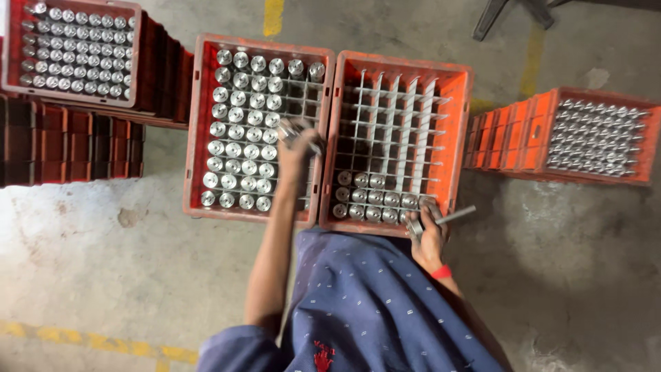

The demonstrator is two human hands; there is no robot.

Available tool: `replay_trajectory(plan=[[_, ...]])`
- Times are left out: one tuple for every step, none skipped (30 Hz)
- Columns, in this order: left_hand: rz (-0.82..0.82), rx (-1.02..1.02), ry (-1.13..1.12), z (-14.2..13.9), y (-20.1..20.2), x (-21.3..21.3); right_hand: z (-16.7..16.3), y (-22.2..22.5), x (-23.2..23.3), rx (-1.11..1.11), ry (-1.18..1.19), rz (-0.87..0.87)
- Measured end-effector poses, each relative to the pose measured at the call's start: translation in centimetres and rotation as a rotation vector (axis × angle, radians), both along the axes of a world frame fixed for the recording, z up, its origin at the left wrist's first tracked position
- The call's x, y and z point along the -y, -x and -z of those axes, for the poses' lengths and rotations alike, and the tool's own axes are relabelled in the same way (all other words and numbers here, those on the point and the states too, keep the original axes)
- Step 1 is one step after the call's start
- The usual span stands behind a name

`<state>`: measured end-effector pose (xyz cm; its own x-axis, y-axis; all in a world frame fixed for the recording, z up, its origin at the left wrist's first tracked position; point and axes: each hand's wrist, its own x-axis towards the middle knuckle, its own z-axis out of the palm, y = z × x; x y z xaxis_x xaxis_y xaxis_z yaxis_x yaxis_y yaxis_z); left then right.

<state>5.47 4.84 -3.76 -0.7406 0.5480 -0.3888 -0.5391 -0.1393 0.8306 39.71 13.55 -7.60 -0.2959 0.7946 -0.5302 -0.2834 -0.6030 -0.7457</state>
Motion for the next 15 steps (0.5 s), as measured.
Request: replay_trajectory(plan=[[0.11,-0.06,0.145,-0.2,-2.0,0.2,-0.5,1.1,0.2,-0.013,-0.022,-0.016],[0.223,-0.117,0.286,-0.4,-4.2,0.4,-1.1,2.1,0.3,0.012,-0.014,-0.043],[0.291,-0.338,0.328,-0.7,-6.4,0.8,-1.7,3.4,0.3,0.033,-0.011,-0.073],[0.362,-0.557,0.365,-1.0,-8.6,1.1,-2.4,4.4,0.0,0.056,-0.009,-0.099],[0.44,-0.601,0.409,-1.4,-10.6,1.6,-3.1,5.4,-0.2,0.017,-0.04,-0.109],[0.514,-0.639,0.46,-1.7,-12.6,2.2,-3.7,6.2,-0.4,-0.02,-0.064,-0.126],[0.54,-0.652,0.479,-1.9,-14.3,2.5,-4.4,6.7,-0.6,-0.057,-0.088,-0.146],[0.564,-0.667,0.496,-2.0,-15.7,2.6,-5.0,7.1,-0.9,-0.056,-0.093,-0.151],[0.605,-0.652,0.505,-2.1,-16.7,2.6,-5.5,7.6,-1.3,-0.061,-0.1,-0.157],[0.645,-0.636,0.512,-2.1,-17.6,2.5,-6.0,7.8,-1.4,-0.066,-0.107,-0.163],[0.684,-0.618,0.519,-2.0,-18.2,2.4,-6.3,7.8,-1.3,-0.071,-0.1,-0.194],[0.727,-0.616,0.55,-1.9,-18.6,2.2,-6.7,7.6,-1.1,-0.075,-0.093,-0.223],[0.772,-0.613,0.578,-1.7,-18.9,1.9,-6.9,7.3,-1.0,-0.077,-0.088,-0.25],[0.818,-0.611,0.606,-1.6,-19.0,1.7,-7.0,6.9,-0.8,-0.061,-0.15,-0.281],[0.841,-0.608,0.596,-1.5,-19.1,1.4,-6.9,6.6,-0.6,-0.047,-0.212,-0.312]])
